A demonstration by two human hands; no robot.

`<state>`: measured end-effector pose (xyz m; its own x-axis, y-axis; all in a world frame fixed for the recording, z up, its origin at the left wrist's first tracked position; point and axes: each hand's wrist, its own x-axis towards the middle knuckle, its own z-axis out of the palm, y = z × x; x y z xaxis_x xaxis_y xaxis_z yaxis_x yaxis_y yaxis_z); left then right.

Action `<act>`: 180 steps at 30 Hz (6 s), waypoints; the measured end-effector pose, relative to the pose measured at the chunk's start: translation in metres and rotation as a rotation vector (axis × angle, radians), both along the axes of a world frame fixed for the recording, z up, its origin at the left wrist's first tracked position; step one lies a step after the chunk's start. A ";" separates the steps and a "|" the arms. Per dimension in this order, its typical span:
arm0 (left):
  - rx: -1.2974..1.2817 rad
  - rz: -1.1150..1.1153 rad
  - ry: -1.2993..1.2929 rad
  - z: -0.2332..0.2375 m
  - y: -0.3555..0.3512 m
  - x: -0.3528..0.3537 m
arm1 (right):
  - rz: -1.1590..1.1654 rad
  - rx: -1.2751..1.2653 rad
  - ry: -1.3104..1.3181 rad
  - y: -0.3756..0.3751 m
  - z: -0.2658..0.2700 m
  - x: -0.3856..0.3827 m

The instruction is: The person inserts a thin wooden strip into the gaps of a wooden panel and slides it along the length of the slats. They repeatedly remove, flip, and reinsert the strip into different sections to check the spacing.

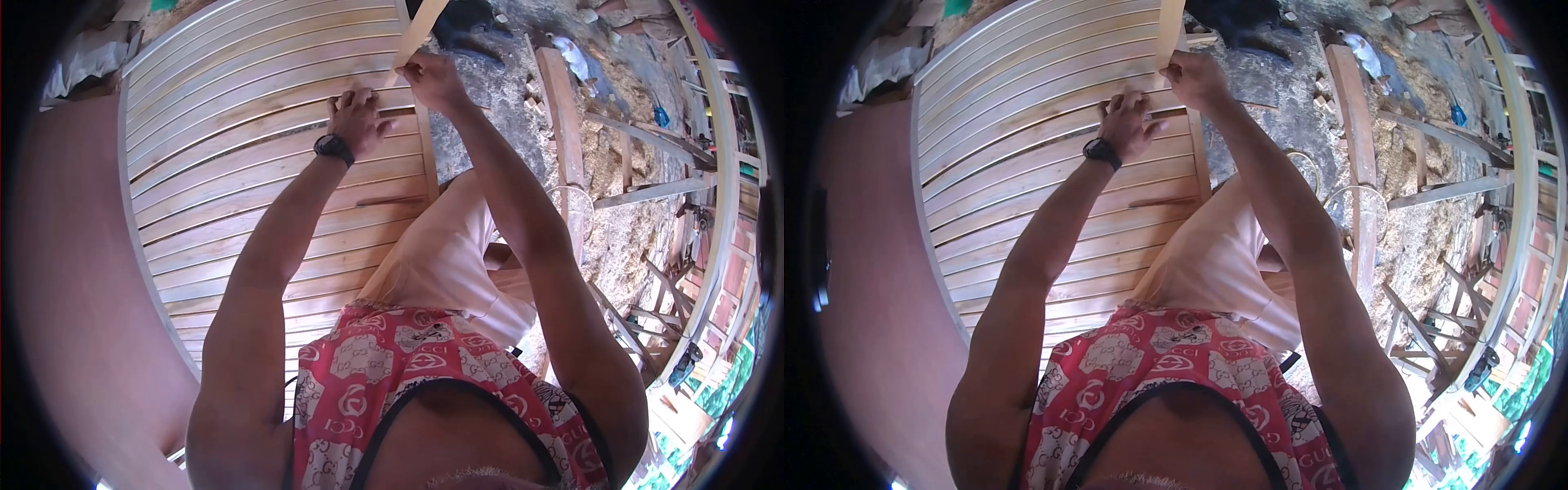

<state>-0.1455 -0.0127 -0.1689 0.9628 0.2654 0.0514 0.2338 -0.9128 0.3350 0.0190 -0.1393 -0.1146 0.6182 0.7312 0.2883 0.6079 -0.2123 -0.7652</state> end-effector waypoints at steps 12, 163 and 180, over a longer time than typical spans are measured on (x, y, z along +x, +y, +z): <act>0.028 -0.150 0.044 -0.001 0.015 -0.006 | 0.011 -0.069 -0.063 -0.032 -0.022 -0.034; -0.217 -0.022 -0.203 -0.014 -0.073 -0.084 | 0.052 -0.090 0.118 -0.096 0.010 -0.111; -0.066 -0.076 -0.094 0.009 -0.071 -0.107 | -0.011 -0.082 0.077 -0.115 0.055 -0.123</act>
<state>-0.2525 -0.0833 -0.1597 0.9719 0.1979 0.1272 0.1298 -0.9020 0.4117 -0.1040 -0.2546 -0.0594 0.6443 0.7434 0.1793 0.5451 -0.2820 -0.7895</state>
